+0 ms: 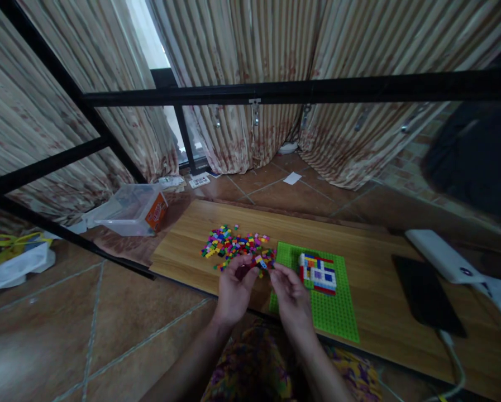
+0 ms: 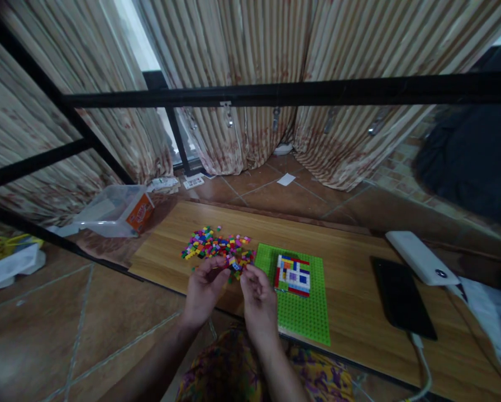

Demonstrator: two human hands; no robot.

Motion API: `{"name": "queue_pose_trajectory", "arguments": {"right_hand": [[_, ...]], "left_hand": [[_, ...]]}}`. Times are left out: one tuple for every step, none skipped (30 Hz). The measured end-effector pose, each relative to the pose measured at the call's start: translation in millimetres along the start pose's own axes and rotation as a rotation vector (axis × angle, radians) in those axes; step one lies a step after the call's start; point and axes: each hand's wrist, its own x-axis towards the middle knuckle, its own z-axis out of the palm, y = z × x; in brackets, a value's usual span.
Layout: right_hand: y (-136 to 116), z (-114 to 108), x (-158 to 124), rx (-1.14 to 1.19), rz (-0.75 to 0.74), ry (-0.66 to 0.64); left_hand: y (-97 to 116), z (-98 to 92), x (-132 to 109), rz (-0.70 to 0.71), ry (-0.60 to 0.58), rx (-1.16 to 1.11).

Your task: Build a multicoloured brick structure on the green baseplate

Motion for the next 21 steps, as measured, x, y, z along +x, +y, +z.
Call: {"name": "queue_pose_trajectory", "arguments": {"right_hand": [[-3,4,2,0.034,0.009,-0.005],[-5,6,3,0.062,0.015,-0.007],[-7,7,4,0.083,0.021,-0.007],[-9,7,4,0.098,0.029,-0.009],[-10,6,4,0.111,0.041,-0.008],[-11,4,4,0.123,0.054,-0.01],[-11,3,4,0.136,0.067,-0.012],[-11,1,4,0.149,0.079,-0.013],[-11,0,4,0.162,0.089,-0.016],[-11,-1,4,0.176,0.097,-0.018],[-11,-1,3,0.189,0.104,-0.022],[-11,-1,3,0.2,0.107,-0.029],[-12,-1,2,0.209,0.105,-0.033],[-12,0,2,0.215,0.101,-0.038],[-13,0,1,0.22,0.096,-0.041],[-14,1,0,0.222,0.092,-0.046],[-15,1,-2,0.227,0.087,-0.047],[-16,2,-3,0.234,0.082,-0.048],[-16,3,-4,0.244,0.076,-0.049],[-16,3,-6,0.256,0.068,-0.048],[-16,4,-7,0.268,0.058,-0.045]], "left_hand": [[2,2.9,-6,0.008,-0.014,-0.028],[5,5.2,-11,0.017,-0.02,-0.052],[6,7.0,-14,0.024,-0.023,-0.073],[8,8.2,-17,0.028,-0.028,-0.092],[10,8.8,-19,0.026,-0.035,-0.112],[12,9.0,-20,0.017,-0.045,-0.133],[14,8.7,-19,0.001,-0.056,-0.155],[16,8.1,-19,-0.022,-0.068,-0.181],[18,7.2,-18,-0.052,-0.078,-0.21],[20,6.4,-17,-0.087,-0.086,-0.243],[22,5.6,-15,-0.125,-0.091,-0.278],[23,5.0,-15,-0.16,-0.092,-0.311],[25,4.7,-14,-0.19,-0.09,-0.338],[26,4.6,-14,-0.212,-0.086,-0.356],[26,4.8,-14,-0.225,-0.08,-0.363],[26,5.2,-15,-0.23,-0.072,-0.362],[26,5.9,-16,-0.232,-0.062,-0.358],[25,6.7,-17,-0.233,-0.046,-0.354],[25,7.5,-18,-0.234,-0.028,-0.349],[24,8.3,-19,-0.236,-0.008,-0.347],[24,8.9,-20,-0.239,0.005,-0.345]]}}
